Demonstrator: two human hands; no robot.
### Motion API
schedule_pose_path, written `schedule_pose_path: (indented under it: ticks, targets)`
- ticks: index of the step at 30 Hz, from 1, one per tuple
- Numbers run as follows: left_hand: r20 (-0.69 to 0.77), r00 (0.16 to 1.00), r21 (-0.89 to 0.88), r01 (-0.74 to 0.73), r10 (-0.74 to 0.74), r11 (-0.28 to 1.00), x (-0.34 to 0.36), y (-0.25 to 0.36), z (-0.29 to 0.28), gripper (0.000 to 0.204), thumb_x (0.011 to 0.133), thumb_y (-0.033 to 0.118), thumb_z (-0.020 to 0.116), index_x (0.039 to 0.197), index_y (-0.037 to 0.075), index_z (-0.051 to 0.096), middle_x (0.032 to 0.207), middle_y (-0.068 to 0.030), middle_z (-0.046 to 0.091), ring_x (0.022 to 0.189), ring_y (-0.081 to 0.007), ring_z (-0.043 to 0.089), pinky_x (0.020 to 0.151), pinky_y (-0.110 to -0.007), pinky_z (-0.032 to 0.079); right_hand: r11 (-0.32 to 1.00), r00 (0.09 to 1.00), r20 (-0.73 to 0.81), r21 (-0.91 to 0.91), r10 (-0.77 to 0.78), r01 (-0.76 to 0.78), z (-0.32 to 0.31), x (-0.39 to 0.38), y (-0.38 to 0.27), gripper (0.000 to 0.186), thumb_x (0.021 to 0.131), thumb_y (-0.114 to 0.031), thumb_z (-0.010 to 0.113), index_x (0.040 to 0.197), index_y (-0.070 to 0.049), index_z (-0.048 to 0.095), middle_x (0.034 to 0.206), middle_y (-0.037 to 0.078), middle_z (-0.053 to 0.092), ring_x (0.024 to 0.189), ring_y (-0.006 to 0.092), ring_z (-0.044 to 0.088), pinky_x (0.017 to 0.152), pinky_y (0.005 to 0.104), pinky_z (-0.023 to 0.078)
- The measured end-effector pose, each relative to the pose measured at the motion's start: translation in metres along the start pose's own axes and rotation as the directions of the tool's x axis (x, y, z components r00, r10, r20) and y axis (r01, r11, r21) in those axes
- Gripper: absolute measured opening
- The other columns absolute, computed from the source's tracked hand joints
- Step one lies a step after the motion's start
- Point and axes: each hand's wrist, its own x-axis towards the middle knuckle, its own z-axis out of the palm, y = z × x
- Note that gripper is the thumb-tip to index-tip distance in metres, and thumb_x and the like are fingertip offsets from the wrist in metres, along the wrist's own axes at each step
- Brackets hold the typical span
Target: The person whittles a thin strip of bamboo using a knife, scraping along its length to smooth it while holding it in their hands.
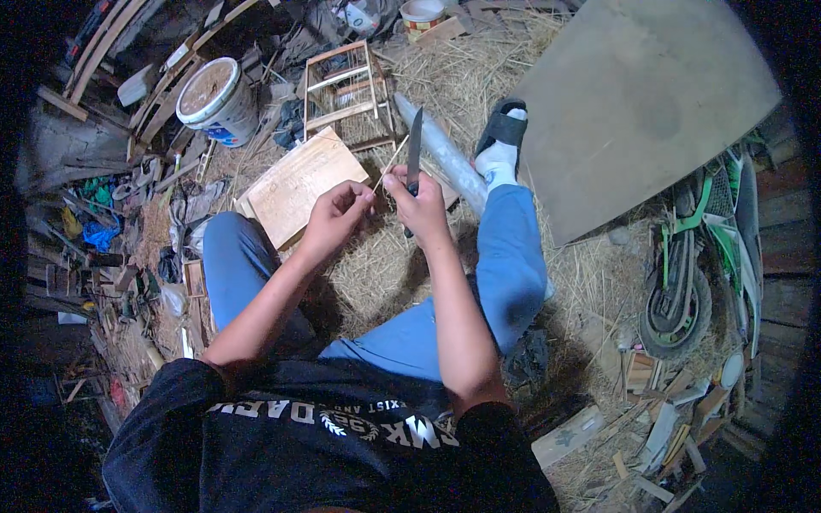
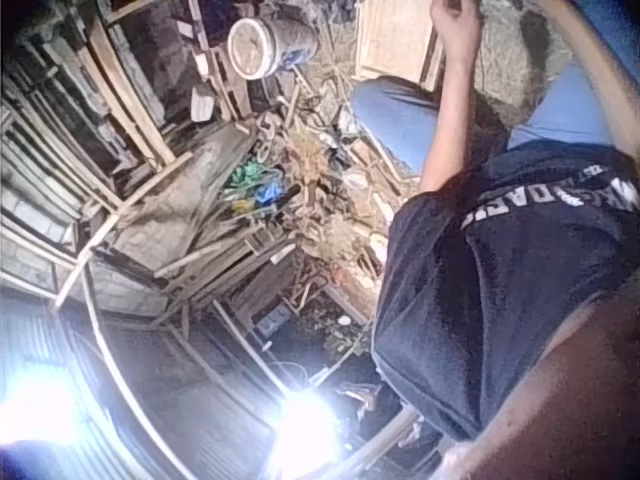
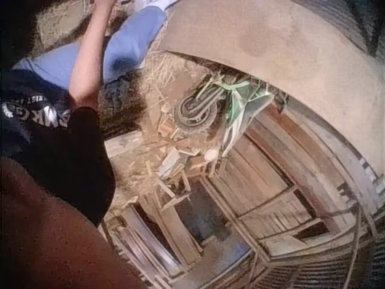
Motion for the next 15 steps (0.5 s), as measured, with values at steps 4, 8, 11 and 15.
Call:
schedule_pose_path:
  ticks: [4,8,11,15]
  targets:
    - [0.000,0.999,0.063,-0.051,0.051,0.997,0.001,-0.005,-0.002,0.017,0.104,0.018,0.061,0.103,0.002,0.065,0.079,0.0011,0.064,0.067,-0.0041,0.054,0.058,-0.022,0.044,0.998,1.000,0.006,-0.062,-0.020,0.020,0.003,0.005,0.009,0.017,0.097,-0.018,0.071,0.105,-0.004,0.065,0.061,-0.008,0.048,0.043,0.0013,0.037,0.040,0.0226,0.025]
    - [0.016,0.999,0.081,0.032,-0.034,0.996,-0.001,0.002,-0.004,0.016,0.104,0.016,0.061,0.105,0.000,0.064,0.083,0.0009,0.064,0.076,-0.0051,0.057,0.066,-0.023,0.047,0.992,0.999,0.008,-0.121,-0.043,0.044,-0.001,0.007,0.013,0.014,0.097,-0.015,0.071,0.103,-0.005,0.064,0.063,-0.007,0.048,0.041,0.0013,0.036,0.038,0.0223,0.023]
    - [0.003,1.000,0.098,-0.010,0.009,0.995,-0.001,-0.005,-0.008,0.016,0.104,0.017,0.062,0.103,0.001,0.064,0.083,0.0011,0.064,0.076,-0.0049,0.057,0.065,-0.023,0.047,0.983,0.997,0.027,-0.167,-0.069,0.072,-0.003,0.006,0.012,0.022,0.094,-0.023,0.076,0.096,-0.003,0.069,0.070,-0.004,0.059,0.060,0.0040,0.050,0.055,0.0246,0.041]
    - [-0.016,0.995,0.159,-0.097,0.100,0.982,-0.001,-0.011,-0.013,0.017,0.104,0.017,0.061,0.100,0.001,0.063,0.083,0.0011,0.063,0.075,-0.0049,0.056,0.066,-0.023,0.047,0.908,0.979,0.044,-0.370,-0.197,0.199,-0.005,0.008,0.016,0.020,0.094,-0.022,0.076,0.096,-0.003,0.070,0.080,-0.001,0.067,0.071,0.0062,0.057,0.067,0.0253,0.047]
